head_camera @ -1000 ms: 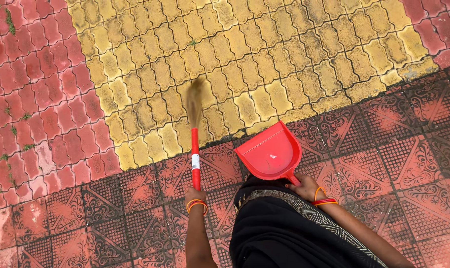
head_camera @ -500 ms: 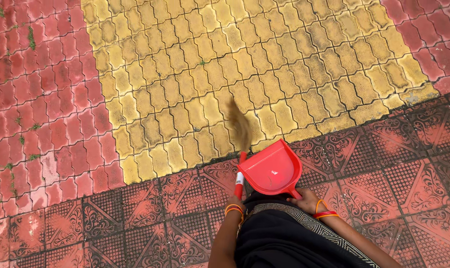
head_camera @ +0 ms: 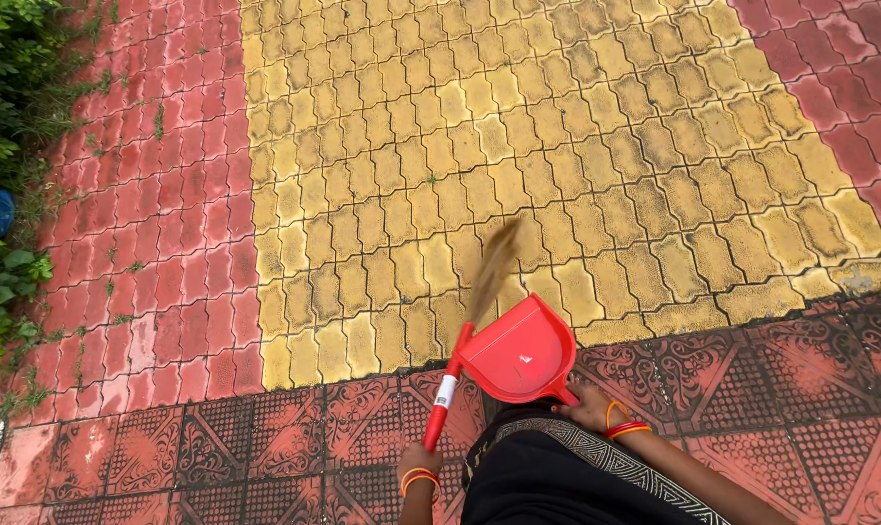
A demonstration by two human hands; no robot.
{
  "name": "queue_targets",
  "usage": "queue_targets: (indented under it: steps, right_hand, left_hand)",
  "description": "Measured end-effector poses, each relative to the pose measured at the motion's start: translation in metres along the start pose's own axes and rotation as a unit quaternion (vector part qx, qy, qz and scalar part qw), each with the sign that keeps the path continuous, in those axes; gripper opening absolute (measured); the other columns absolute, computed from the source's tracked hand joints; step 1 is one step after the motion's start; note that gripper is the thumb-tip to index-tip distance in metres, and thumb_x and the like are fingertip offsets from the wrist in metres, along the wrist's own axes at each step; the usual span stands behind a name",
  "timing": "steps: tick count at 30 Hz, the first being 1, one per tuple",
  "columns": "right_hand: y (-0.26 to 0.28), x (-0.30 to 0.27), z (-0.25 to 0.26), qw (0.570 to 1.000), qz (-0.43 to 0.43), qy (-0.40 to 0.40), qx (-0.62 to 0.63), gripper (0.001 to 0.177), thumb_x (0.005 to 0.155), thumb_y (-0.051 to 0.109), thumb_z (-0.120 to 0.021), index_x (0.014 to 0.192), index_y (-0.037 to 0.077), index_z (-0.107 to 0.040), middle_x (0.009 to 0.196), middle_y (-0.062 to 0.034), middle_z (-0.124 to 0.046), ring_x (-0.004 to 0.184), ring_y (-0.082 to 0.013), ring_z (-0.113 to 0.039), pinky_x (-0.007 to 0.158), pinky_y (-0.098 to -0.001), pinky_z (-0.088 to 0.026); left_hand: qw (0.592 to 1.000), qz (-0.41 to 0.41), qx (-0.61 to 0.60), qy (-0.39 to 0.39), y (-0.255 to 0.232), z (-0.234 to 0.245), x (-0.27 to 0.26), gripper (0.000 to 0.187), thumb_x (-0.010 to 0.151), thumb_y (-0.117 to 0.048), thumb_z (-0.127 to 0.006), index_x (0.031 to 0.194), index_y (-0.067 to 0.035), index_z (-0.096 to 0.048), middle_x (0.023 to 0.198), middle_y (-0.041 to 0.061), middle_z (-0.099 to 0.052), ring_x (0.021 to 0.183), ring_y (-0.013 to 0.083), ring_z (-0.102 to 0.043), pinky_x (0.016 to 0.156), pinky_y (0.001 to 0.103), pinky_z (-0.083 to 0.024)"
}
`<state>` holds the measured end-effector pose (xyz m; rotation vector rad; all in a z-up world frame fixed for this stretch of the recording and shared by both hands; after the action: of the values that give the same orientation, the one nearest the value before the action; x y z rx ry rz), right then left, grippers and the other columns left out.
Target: The person sweeps an outdoor tiled floor using a broom and a red dustpan, moving dirt and debris across the patterned surface.
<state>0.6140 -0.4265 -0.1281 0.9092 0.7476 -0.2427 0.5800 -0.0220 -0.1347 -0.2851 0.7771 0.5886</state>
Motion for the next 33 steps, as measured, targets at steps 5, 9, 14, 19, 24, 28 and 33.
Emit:
queue_targets:
  steps: [5,9,14,19,24,28,33]
  right_hand:
    - [-0.002,0.017,0.043,0.999,0.006,0.007,-0.033,0.058,0.08,0.039,-0.078,0.127,0.007,-0.068,0.096,-0.0171,-0.078,0.089,-0.0271,-0.076,0.087,-0.0369,-0.058]
    - [-0.016,0.027,0.072,0.999,0.041,-0.002,-0.026,0.058,0.079,0.038,-0.081,0.125,0.007,-0.067,0.106,-0.0144,-0.076,0.099,-0.0246,-0.074,0.092,-0.0353,-0.055]
    - [-0.039,0.031,0.093,0.999,0.045,-0.006,0.002,0.051,0.077,0.036,-0.079,0.119,0.008,-0.072,0.103,-0.0143,-0.079,0.096,-0.025,-0.076,0.091,-0.0361,-0.056]
    - [-0.043,0.033,0.105,0.999,0.037,-0.001,-0.039,0.048,0.079,0.036,-0.08,0.116,0.008,-0.073,0.098,-0.0151,-0.077,0.089,-0.0252,-0.076,0.086,-0.0371,-0.057]
    - [-0.045,0.04,0.103,0.999,0.007,0.032,-0.028,0.047,0.081,0.035,-0.079,0.118,0.007,-0.072,0.089,-0.0181,-0.078,0.082,-0.0265,-0.075,0.082,-0.0373,-0.057]
    - [-0.04,0.049,0.103,0.998,0.05,0.019,-0.026,0.049,0.079,0.037,-0.081,0.117,0.007,-0.071,0.094,-0.0147,-0.076,0.086,-0.0236,-0.074,0.084,-0.0366,-0.056]
    - [-0.046,0.052,0.11,0.996,0.039,0.009,-0.085,0.053,0.081,0.044,-0.079,0.118,0.008,-0.071,0.093,-0.0172,-0.074,0.087,-0.0265,-0.073,0.085,-0.0379,-0.055]
  left_hand:
    - [0.983,0.067,-0.168,0.023,-0.031,0.017,0.015,0.034,0.083,-0.022,-0.074,0.107,0.001,-0.067,0.089,0.014,-0.074,0.078,0.0269,-0.079,0.07,0.04,-0.063]
    - [0.956,0.064,-0.285,0.037,-0.081,0.004,0.02,0.035,0.078,-0.015,-0.08,0.103,0.008,-0.07,0.084,0.021,-0.075,0.065,0.0266,-0.074,0.055,0.038,-0.056]
    - [0.986,0.028,-0.16,0.041,-0.148,-0.038,0.012,0.037,0.08,-0.017,-0.075,0.111,0.003,-0.066,0.103,0.023,-0.076,0.09,0.0331,-0.077,0.073,0.043,-0.062]
    - [0.988,-0.122,0.017,0.094,-0.216,-0.081,-0.016,0.044,0.083,-0.023,-0.072,0.121,0.0,-0.066,0.119,0.025,-0.07,0.112,0.0374,-0.07,0.092,0.046,-0.058]
    - [0.973,-0.171,0.088,0.13,-0.242,-0.088,-0.02,0.047,0.083,-0.021,-0.078,0.122,0.001,-0.065,0.123,0.024,-0.067,0.114,0.0387,-0.067,0.093,0.046,-0.057]
    - [0.97,-0.18,0.146,0.078,-0.233,-0.068,-0.012,0.041,0.083,-0.026,-0.076,0.115,-0.001,-0.069,0.115,0.019,-0.072,0.106,0.0343,-0.072,0.091,0.044,-0.058]
    - [0.994,-0.079,0.065,0.026,-0.171,-0.034,-0.007,0.038,0.081,-0.024,-0.076,0.113,-0.006,-0.07,0.114,0.016,-0.072,0.106,0.0324,-0.073,0.094,0.042,-0.058]
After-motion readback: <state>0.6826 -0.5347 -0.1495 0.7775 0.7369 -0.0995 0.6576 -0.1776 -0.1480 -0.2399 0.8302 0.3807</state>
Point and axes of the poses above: each hand's wrist, its own x-axis towards the middle knuckle, its own z-axis out of the back of the hand, y = z × x, the point moved 9 cm from there along x, towards the middle knuckle
